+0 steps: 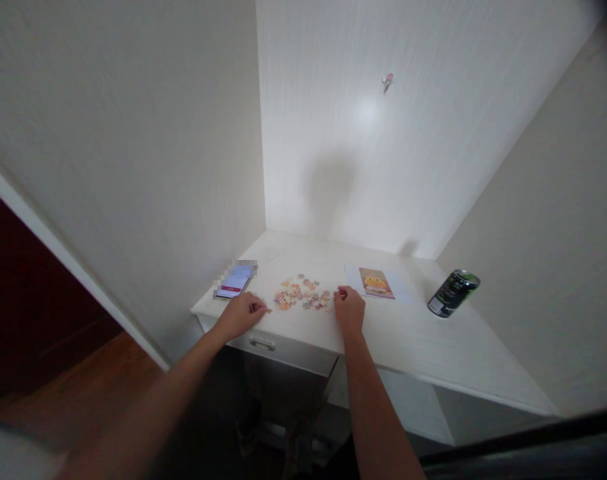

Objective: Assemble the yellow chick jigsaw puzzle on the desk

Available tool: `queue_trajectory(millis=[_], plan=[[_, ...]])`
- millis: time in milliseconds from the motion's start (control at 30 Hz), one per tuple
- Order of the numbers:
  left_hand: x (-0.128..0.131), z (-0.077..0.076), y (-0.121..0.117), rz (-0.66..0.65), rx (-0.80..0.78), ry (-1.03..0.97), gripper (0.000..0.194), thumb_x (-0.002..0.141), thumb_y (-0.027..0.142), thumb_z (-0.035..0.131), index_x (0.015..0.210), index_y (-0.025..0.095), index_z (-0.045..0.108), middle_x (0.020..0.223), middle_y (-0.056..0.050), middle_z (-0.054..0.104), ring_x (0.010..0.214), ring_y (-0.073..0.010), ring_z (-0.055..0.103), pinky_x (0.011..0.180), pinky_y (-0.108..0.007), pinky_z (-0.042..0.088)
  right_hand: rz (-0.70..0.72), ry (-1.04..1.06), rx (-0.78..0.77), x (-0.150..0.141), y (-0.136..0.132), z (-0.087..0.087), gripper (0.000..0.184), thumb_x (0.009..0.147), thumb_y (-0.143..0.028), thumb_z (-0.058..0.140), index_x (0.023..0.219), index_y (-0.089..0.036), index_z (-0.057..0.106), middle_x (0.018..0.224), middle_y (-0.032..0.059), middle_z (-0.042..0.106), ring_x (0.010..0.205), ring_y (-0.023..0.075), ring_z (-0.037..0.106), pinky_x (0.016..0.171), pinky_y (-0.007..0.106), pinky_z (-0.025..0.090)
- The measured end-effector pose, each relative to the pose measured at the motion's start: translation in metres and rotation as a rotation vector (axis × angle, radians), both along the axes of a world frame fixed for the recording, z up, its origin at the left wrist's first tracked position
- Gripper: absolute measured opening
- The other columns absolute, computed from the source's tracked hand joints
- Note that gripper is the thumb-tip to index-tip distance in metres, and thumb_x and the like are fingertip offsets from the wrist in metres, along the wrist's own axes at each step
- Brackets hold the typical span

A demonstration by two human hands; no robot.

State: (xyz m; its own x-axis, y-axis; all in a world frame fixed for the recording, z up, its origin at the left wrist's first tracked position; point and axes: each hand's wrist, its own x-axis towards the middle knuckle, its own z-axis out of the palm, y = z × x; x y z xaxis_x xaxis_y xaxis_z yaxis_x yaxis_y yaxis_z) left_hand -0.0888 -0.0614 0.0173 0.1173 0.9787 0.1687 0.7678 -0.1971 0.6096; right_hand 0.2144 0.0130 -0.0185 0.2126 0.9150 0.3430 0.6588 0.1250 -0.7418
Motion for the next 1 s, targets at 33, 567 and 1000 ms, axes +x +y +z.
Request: queue_trajectory(millis=[33,567,1000], plan=[[0.0,-0.001,0.0,0.02,0.028,0.028,0.021,0.087,0.033,0.061,0.088,0.015,0.07,0.082,-0.005,0.062,0.076,-0.0161,0.055,0.077,-0.033,0.043,-0.009,-0.01,-0.004,0.0,-0.001,0.002,0.03,0.096,-0.035,0.061,0.12,-0.016,0.062,0.119,0.0089,0.065,0.101,0.0215,0.065,0.087,0.043,0.056],[0.036,-0.016,0.012,-0.154,0.282,0.101,0.022,0.092,0.033,0.061,0.1,0.014,0.068,0.103,-0.008,0.062,0.1,-0.0201,0.056,0.098,-0.043,0.044,0.102,-0.116,-0.064,0.013,-0.053,0.009,0.026,0.097,-0.036,0.061,0.114,-0.017,0.065,0.115,0.0079,0.066,0.097,0.0197,0.065,0.086,0.041,0.056],[0.006,-0.011,0.037,-0.171,0.117,-0.026,0.028,0.096,0.039,0.054,0.11,0.021,0.07,0.099,-0.004,0.069,0.085,-0.018,0.061,0.082,-0.032,0.045,0.032,0.127,-0.038,0.022,-0.067,0.01,0.027,0.095,-0.04,0.062,0.103,-0.015,0.068,0.092,0.0035,0.07,0.081,0.0164,0.067,0.077,0.036,0.056]])
